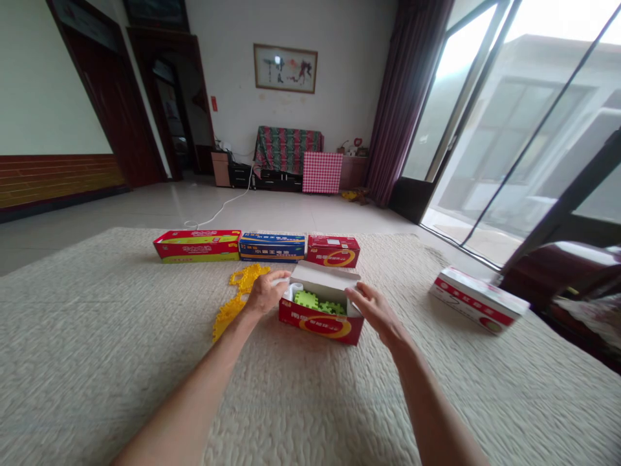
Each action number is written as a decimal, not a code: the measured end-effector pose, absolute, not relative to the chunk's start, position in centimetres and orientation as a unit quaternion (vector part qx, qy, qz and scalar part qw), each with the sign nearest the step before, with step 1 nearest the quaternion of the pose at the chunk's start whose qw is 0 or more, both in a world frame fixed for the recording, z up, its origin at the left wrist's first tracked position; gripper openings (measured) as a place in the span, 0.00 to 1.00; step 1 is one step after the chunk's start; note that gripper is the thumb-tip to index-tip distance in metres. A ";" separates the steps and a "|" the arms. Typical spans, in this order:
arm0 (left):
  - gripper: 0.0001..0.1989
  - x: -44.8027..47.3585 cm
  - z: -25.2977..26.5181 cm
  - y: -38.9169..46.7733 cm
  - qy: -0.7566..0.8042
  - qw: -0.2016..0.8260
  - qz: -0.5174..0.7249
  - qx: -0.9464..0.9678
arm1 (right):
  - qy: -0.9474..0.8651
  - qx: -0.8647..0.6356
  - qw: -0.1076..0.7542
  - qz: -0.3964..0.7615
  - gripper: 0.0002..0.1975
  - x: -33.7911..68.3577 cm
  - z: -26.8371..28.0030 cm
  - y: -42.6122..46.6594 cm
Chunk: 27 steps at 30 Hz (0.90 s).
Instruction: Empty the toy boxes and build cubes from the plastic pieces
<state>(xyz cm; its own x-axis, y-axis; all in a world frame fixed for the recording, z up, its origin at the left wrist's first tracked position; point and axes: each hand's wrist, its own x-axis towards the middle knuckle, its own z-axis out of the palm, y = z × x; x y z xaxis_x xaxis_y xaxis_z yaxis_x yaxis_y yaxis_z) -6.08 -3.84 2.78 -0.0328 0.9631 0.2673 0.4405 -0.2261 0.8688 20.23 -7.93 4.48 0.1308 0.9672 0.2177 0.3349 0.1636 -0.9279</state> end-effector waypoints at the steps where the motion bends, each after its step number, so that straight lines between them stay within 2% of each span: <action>1: 0.18 -6.1 3.3 -4.0 0.567 0.275 0.434 0.643 | -0.595 -0.572 0.472 0.311 0.19 20.1 4.8 -8.1; 7: 0.18 -5.1 5.3 -5.0 0.629 0.183 0.340 0.675 | -0.633 -0.672 0.319 0.217 0.14 19.1 5.6 -8.6; 13: 0.20 -5.3 4.4 -4.4 0.648 0.143 0.306 0.683 | -0.667 -0.680 0.259 0.158 0.06 19.3 5.8 -8.8; 19: 0.08 -5.8 4.4 -4.7 0.612 0.065 0.278 0.737 | -0.706 -0.663 0.245 0.047 0.05 20.4 7.0 -9.7; 23: 0.05 -5.6 4.7 -5.0 0.606 0.045 0.267 0.748 | -0.680 -0.691 0.217 0.112 0.06 21.3 7.1 -9.5; 25: 0.05 -5.5 4.9 -5.0 0.606 0.049 0.255 0.752 | -0.675 -0.669 0.252 0.182 0.05 21.5 6.8 -9.1; 27: 0.05 -5.5 5.0 -4.9 0.626 0.051 0.246 0.738 | -0.644 -0.645 0.329 0.246 0.13 21.5 6.3 -8.6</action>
<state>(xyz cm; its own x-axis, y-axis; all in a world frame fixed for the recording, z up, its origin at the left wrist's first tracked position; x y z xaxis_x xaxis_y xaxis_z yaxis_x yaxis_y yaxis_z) -5.45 -4.95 5.01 0.0947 0.9496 0.2988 0.8994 -0.2102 0.3832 21.45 -8.61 6.33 0.0487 0.9931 0.1067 0.6703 0.0467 -0.7406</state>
